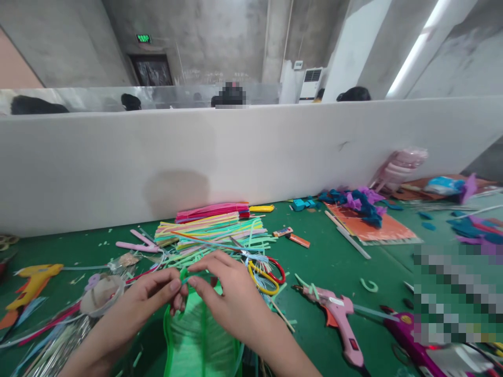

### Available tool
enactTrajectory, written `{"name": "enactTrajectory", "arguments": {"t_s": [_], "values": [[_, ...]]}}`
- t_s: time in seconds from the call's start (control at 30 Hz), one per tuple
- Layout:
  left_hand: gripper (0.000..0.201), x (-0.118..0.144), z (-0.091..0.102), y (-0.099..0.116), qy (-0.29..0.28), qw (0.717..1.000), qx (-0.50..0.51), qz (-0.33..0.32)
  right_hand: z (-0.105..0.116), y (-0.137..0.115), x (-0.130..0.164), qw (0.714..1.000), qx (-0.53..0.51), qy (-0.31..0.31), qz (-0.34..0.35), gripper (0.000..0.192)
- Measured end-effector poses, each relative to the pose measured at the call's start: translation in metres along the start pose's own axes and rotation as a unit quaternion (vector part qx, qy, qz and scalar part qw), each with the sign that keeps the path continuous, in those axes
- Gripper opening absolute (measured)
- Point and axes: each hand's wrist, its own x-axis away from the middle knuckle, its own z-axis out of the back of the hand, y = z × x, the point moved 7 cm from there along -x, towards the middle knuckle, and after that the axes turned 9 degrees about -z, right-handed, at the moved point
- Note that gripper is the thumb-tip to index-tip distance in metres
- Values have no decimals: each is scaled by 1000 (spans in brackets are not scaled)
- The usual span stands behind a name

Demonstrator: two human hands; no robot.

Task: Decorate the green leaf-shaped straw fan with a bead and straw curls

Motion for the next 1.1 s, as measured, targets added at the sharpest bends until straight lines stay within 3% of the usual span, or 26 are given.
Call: {"name": "enactTrajectory", "arguments": {"t_s": [0.17,0.3,0.43,0.77,1.1], "values": [[35,4,-6,-2,-40,999,28,9,-3,1,0,998,-23,-49,-43,13],[35,5,-9,-3,-45,997,54,15,-3,0,2,996,-29,-64,-59,18],[35,3,-11,-3,-42,998,42,17,-6,5,2,992,-9,-84,-97,9],[26,0,-3,-3,18,999,43,17,0,15,1,993,-36,-37,-110,9],[26,-2,-1,-6,12,998,52,20,3,12,-3,994,-47,-2,-99,5]]}}
